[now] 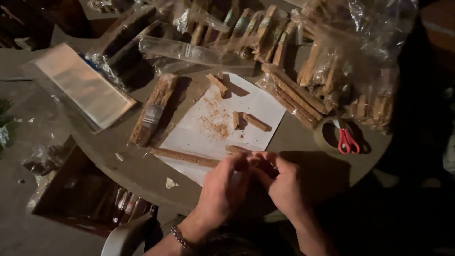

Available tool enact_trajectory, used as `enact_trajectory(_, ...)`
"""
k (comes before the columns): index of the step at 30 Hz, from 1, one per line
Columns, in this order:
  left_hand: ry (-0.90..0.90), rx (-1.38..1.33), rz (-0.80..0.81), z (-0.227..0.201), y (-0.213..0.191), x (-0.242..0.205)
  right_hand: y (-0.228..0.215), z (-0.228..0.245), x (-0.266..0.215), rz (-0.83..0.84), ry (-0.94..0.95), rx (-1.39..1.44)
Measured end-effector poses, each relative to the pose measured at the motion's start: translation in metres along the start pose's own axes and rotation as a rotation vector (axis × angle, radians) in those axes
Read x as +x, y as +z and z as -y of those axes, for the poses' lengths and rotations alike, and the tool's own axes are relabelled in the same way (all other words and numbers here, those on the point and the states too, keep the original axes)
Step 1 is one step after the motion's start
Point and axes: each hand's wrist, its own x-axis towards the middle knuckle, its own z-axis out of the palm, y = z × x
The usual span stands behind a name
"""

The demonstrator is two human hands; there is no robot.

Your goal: Packaging small wooden sticks into plastic bags and sealing them with tape.

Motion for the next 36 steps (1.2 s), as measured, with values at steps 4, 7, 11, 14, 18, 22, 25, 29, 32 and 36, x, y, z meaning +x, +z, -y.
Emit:
enact_trajectory(4,0.018,0.073,0.108,0.004,0.000,-0.008,0.001,0.002,-0.003,-0.016,-0.061,-0.121)
enact_trajectory(7,0.151,0.223,0.037,0.012,-0.011,-0.011,-0.002,0.006,0.007,-0.008,-0.266,-0.161)
enact_trajectory(11,0.209,0.266,-0.131,0.010,-0.061,0.004,-0.014,0.008,0.024,0.041,-0.452,-0.299)
enact_trajectory(14,0.050,0.445,-0.036,0.026,-0.087,0.005,-0.020,0.006,0.034,0.103,-0.546,-0.458)
enact_trajectory(18,0.114,0.531,0.038,0.036,-0.102,0.010,-0.021,-0.009,0.044,0.240,-0.659,-0.428)
enact_trajectory(22,0.224,0.399,0.063,0.031,-0.112,0.012,-0.018,-0.036,0.044,0.269,-0.836,-0.420)
enact_trajectory(25,0.201,0.295,0.091,0.033,-0.118,0.010,-0.016,-0.048,0.045,0.219,-0.957,-0.465)
enact_trajectory(29,0.131,0.298,0.047,0.039,-0.113,0.007,-0.015,-0.043,0.051,0.231,-0.984,-0.391)
enact_trajectory(32,0.181,0.405,-0.013,0.039,-0.114,0.010,-0.018,-0.051,0.052,0.172,-0.955,-0.418)
enact_trajectory(36,0.155,0.426,-0.028,0.039,-0.115,0.011,-0.021,-0.051,0.052,0.200,-0.911,-0.400)
